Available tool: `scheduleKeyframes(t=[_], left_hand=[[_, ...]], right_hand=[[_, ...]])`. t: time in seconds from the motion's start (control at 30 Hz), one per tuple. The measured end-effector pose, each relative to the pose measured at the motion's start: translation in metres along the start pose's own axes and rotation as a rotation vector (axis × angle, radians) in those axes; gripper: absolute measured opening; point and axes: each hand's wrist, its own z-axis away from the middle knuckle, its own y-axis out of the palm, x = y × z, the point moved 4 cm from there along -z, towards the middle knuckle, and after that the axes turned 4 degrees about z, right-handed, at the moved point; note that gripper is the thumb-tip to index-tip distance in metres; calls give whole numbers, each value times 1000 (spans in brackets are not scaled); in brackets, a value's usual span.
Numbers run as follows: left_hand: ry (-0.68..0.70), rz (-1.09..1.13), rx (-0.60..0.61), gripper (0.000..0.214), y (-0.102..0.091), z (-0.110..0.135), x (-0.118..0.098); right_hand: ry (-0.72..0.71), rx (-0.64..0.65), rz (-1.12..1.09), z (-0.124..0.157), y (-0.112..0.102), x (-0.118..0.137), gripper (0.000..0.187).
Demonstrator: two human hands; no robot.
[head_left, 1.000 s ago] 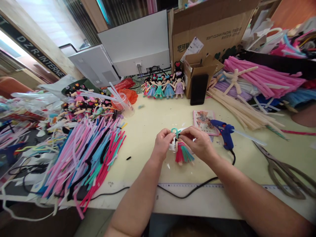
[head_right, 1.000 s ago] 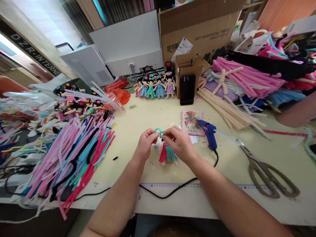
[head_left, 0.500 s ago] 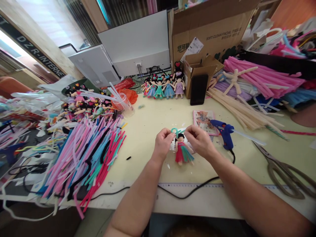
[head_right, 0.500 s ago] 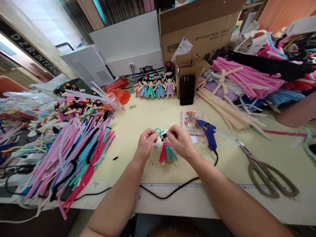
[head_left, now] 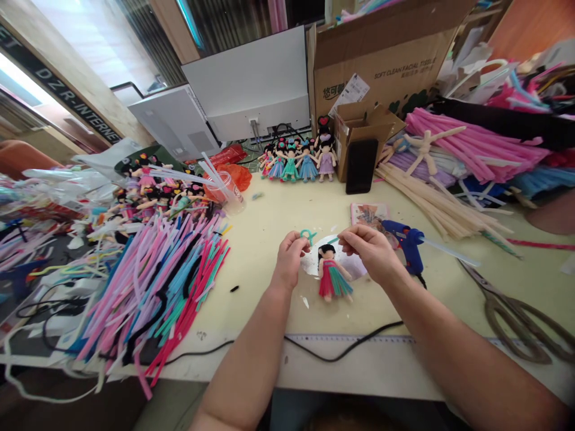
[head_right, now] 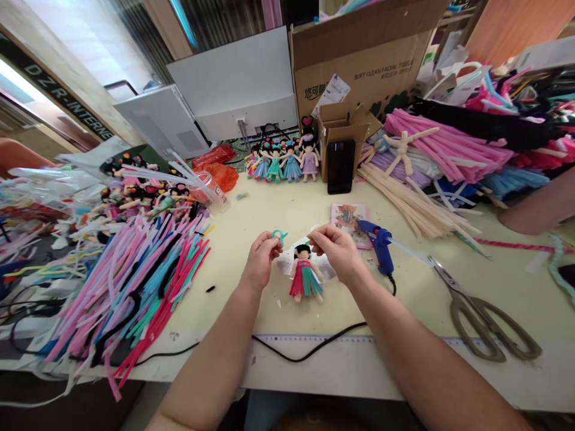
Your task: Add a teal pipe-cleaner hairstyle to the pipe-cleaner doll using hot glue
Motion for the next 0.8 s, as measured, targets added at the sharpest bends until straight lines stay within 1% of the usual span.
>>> scheduleKeyframes(t=[0.1,0.2,0.27,0.37,0.47,0.53,0.63,0.7,0.8], left_hand=[[13,29,-25,13,-4,-5,2],[28,40,-56,13,-7,-8,3],[24,47,-81,14,-10,-9,3],[21,70,-103,15,-13,-11,3],[25,109,-117,16,-18,-15,5],[17,132,-127,18,-20,-18,8],[-17,158,-148,20,-23,-22,14],[-30,174,-157,21,-23,-23,17],[-35,189,-150,21,-22,-24,18]], right_hand=[[83,-13,-103,-1,-4,1,27],[111,-19,-148,0,-5,3,30],[97,-10,-143,1,-2,3,31],[68,12,-124,5,8,4,31],[13,23,-131,11,21,15,31],[-35,24,-125,14,28,31,38],[-118,15,-84,8,30,71,43],[-159,-23,-69,-6,23,104,37],[-152,-112,-75,-42,5,151,23]])
